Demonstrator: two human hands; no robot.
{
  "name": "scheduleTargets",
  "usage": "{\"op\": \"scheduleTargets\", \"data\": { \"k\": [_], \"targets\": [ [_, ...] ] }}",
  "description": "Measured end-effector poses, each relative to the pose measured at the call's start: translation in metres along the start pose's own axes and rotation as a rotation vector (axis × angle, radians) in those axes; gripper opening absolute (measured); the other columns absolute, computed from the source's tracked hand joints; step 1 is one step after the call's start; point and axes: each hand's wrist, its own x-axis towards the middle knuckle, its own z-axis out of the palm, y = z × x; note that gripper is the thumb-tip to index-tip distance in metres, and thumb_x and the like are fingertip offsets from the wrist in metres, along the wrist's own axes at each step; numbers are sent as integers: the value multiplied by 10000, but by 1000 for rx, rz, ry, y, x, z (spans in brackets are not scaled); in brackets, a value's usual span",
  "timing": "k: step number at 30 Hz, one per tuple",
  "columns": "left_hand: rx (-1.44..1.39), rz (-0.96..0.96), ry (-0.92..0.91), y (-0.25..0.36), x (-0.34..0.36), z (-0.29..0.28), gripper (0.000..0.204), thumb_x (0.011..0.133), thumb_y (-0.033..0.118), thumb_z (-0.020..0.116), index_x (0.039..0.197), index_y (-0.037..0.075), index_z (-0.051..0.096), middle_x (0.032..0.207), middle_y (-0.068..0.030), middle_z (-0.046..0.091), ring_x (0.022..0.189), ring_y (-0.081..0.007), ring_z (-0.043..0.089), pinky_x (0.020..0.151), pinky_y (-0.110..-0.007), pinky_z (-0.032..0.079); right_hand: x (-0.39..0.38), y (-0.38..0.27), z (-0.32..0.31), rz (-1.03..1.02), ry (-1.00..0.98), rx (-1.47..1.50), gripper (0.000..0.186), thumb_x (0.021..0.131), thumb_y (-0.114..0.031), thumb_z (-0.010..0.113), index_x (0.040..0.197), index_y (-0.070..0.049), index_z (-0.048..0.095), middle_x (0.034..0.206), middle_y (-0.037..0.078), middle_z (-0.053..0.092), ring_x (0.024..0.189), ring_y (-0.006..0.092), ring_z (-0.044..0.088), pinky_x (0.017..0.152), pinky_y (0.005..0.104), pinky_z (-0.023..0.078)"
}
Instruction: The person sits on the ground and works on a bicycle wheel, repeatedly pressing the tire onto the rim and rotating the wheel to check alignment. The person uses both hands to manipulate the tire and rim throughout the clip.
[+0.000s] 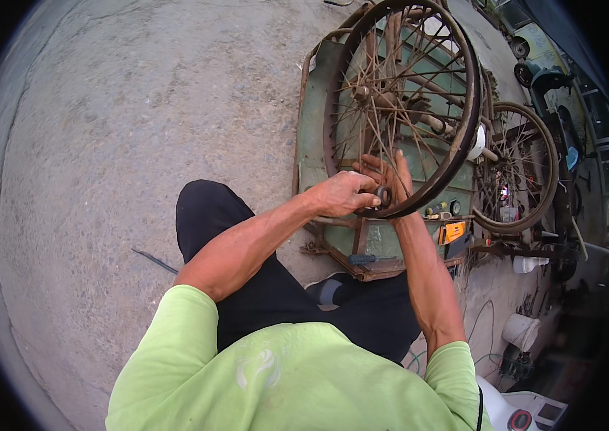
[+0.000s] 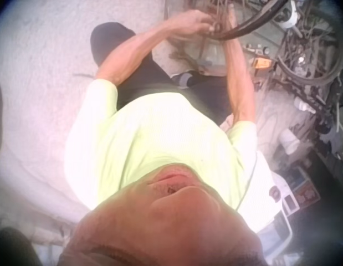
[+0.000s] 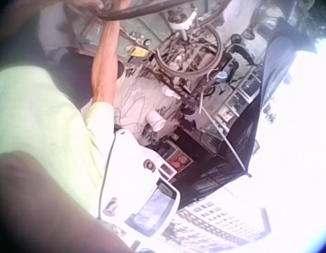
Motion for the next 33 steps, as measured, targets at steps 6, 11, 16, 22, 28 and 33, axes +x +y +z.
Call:
{"op": "scheduleTargets", "data": {
  "k": [6,11,16,22,28,33],
  "targets": [
    [-82,-1,-30,8,3,-1,315,981,270,667,1036,-39,683,840,-147,681,776,-254,642,702,-425,479,5,0,-9,-21,19,20,795,1033,-697,367,1245,25,625,1170,274,704,1006,353,733,910,475,618],
    [2,-14,28,33,11,1,321,963,276,662,947,-44,669,824,-201,665,798,-321,656,728,-459,484,18,17,-29,-126,-40,58,738,1081,-615,340,1099,31,696,1085,259,727,1025,356,728,932,464,609],
    [74,74,55,25,10,0,345,973,272,661,862,-54,641,782,-224,640,746,-373,634,687,-475,478,20,19,-22,-128,2,4,727,1083,-611,341,1159,32,671,1098,259,727,1044,361,722,939,481,602],
    [168,38,61,20,11,4,306,961,251,653,925,-51,682,829,-246,680,801,-412,668,720,-490,506,26,24,-26,-161,30,-51,731,1086,-616,322,1229,34,625,1112,250,731,1020,344,726,913,465,604],
    [205,-63,160,29,11,14,336,902,274,726,1040,-33,721,865,-219,707,856,-360,702,771,-450,550,22,22,-24,-156,23,-64,745,1082,-631,316,1230,35,615,1086,216,735,1016,314,720,901,438,599],
    [-89,-124,267,24,10,2,460,844,266,814,1177,-33,708,981,-157,743,899,-246,698,808,-394,563,25,24,-30,-176,154,-67,737,1083,-631,307,1203,22,626,1037,162,729,885,272,695,813,391,582]
  ]
}}
